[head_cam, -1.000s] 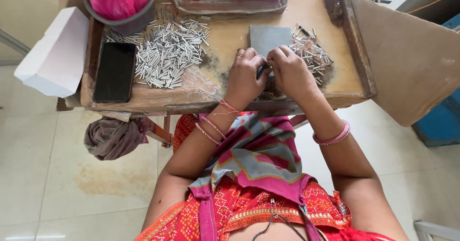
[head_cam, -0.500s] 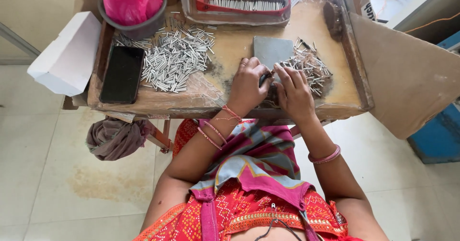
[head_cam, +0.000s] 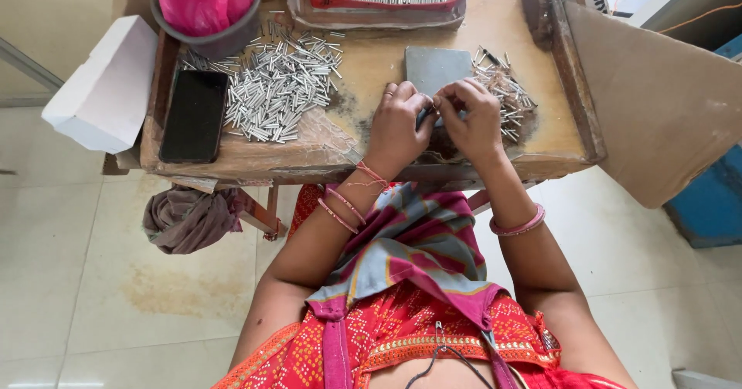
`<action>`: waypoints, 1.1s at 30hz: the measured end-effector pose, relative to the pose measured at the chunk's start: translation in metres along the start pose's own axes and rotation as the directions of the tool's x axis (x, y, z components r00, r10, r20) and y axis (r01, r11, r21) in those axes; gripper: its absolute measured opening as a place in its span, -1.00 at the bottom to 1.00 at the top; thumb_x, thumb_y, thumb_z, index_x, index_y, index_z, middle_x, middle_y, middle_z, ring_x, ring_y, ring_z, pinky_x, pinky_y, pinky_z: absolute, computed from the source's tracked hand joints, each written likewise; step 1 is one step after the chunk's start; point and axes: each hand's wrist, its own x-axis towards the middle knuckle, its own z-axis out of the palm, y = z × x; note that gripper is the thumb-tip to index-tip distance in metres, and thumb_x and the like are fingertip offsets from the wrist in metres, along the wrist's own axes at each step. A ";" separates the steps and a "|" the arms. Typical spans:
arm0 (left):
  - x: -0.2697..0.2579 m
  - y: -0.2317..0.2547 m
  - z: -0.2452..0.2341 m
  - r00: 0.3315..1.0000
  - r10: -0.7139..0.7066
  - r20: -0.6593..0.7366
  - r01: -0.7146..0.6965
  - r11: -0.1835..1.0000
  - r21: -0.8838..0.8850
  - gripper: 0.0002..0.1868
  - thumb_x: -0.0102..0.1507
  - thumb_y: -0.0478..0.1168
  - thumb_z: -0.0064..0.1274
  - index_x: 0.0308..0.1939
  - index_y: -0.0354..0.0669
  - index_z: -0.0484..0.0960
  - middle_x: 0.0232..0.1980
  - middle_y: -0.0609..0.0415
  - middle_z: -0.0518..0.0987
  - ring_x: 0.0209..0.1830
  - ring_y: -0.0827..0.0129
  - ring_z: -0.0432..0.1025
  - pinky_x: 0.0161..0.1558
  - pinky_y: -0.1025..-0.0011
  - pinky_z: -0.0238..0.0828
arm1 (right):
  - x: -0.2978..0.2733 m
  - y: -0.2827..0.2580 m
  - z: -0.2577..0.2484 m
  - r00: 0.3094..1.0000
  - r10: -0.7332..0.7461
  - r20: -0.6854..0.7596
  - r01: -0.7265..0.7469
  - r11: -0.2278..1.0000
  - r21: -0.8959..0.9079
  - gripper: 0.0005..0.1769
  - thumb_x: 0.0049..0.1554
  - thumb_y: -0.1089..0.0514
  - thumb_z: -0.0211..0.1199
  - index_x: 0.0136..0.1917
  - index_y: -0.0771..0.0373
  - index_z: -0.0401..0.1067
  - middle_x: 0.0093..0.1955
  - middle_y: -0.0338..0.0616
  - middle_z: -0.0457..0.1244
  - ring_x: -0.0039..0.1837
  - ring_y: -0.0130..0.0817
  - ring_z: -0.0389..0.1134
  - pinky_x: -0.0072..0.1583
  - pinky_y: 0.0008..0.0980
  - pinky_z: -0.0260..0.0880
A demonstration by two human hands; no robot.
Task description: Assembling small metal components by inserting thin wires into metal tubes.
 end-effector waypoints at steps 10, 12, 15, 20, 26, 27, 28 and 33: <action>-0.021 0.068 -0.017 0.989 0.001 -0.147 -0.055 0.930 -0.363 -0.72 0.30 -0.34 0.14 0.06 -0.26 0.45 -0.04 -0.10 0.43 -0.03 0.08 0.35 0.06 0.25 0.34 | -0.046 -0.031 -0.010 0.912 0.408 -0.039 -0.200 0.525 0.828 -0.89 0.37 0.23 0.22 0.03 0.35 0.43 -0.09 -0.26 0.32 -0.10 -0.59 0.30 -0.05 -0.61 0.31; -0.025 0.073 -0.013 0.986 -0.090 -0.139 0.012 0.876 -0.483 -0.86 0.35 -0.37 0.11 -0.06 -0.26 0.49 -0.14 -0.03 0.46 -0.19 0.21 0.41 -0.09 0.34 0.39 | -0.054 -0.040 -0.011 0.901 0.433 -0.015 -0.200 0.447 0.872 -0.90 0.38 0.24 0.21 0.07 0.34 0.41 -0.08 -0.26 0.30 -0.07 -0.62 0.27 0.01 -0.60 0.31; -0.028 0.081 -0.022 0.985 -0.085 -0.151 -0.015 0.827 -0.561 -0.95 0.38 -0.39 0.07 -0.12 -0.25 0.50 -0.19 0.03 0.48 -0.26 0.32 0.44 -0.15 0.41 0.40 | -0.060 -0.050 -0.016 0.890 0.455 0.020 -0.185 0.321 0.929 -0.90 0.36 0.24 0.19 0.07 0.34 0.39 -0.07 -0.25 0.30 -0.06 -0.57 0.29 0.03 -0.52 0.36; -0.044 0.077 -0.031 0.984 -0.170 -0.059 0.103 0.801 -0.589 -0.94 0.37 -0.40 0.08 -0.17 -0.26 0.51 -0.26 0.05 0.43 -0.34 0.37 0.28 -0.25 0.45 0.25 | -0.086 -0.038 -0.024 0.936 0.349 -0.050 -0.053 0.280 0.959 -0.85 0.46 0.21 0.17 0.04 0.33 0.38 -0.13 -0.23 0.26 -0.13 -0.53 0.29 -0.01 -0.47 0.42; -0.053 0.075 -0.046 0.997 -0.078 0.009 0.072 0.864 -0.499 -0.89 0.29 -0.46 0.06 -0.16 -0.26 0.49 -0.23 0.00 0.44 -0.27 0.26 0.35 -0.18 0.36 0.31 | -0.082 -0.077 -0.036 0.972 0.233 0.033 -0.183 0.659 0.730 -0.68 0.23 0.33 0.30 0.20 0.35 0.28 0.05 -0.17 0.26 0.07 -0.47 0.32 0.12 -0.49 0.42; -0.055 0.075 -0.048 1.000 0.018 -0.004 -0.017 0.892 -0.452 -0.85 0.26 -0.48 0.04 -0.14 -0.25 0.46 -0.19 -0.03 0.45 -0.20 0.18 0.39 -0.11 0.31 0.36 | -0.084 -0.080 -0.038 0.977 0.208 0.052 -0.187 0.707 0.682 -0.67 0.20 0.35 0.29 0.21 0.39 0.29 0.05 -0.12 0.29 0.08 -0.41 0.38 0.12 -0.45 0.45; -0.056 0.076 -0.050 1.000 0.015 0.000 -0.013 0.889 -0.457 -0.85 0.26 -0.48 0.04 -0.14 -0.25 0.46 -0.19 -0.03 0.45 -0.20 0.18 0.39 -0.11 0.31 0.36 | -0.082 -0.082 -0.041 0.975 0.214 0.053 -0.192 0.709 0.679 -0.67 0.20 0.35 0.29 0.21 0.39 0.29 0.05 -0.12 0.29 0.08 -0.41 0.38 0.12 -0.45 0.45; -0.055 0.076 -0.057 0.967 0.254 -0.018 -0.248 0.920 -0.303 -0.72 0.13 -0.52 -0.02 -0.08 -0.29 0.41 -0.09 -0.14 0.42 -0.05 -0.08 0.36 0.03 0.11 0.37 | -0.078 -0.085 -0.048 0.993 -0.115 -0.015 0.115 0.953 0.280 -0.87 0.20 0.44 0.25 0.03 0.43 0.37 0.00 0.05 0.35 0.04 -0.19 0.45 0.09 -0.34 0.48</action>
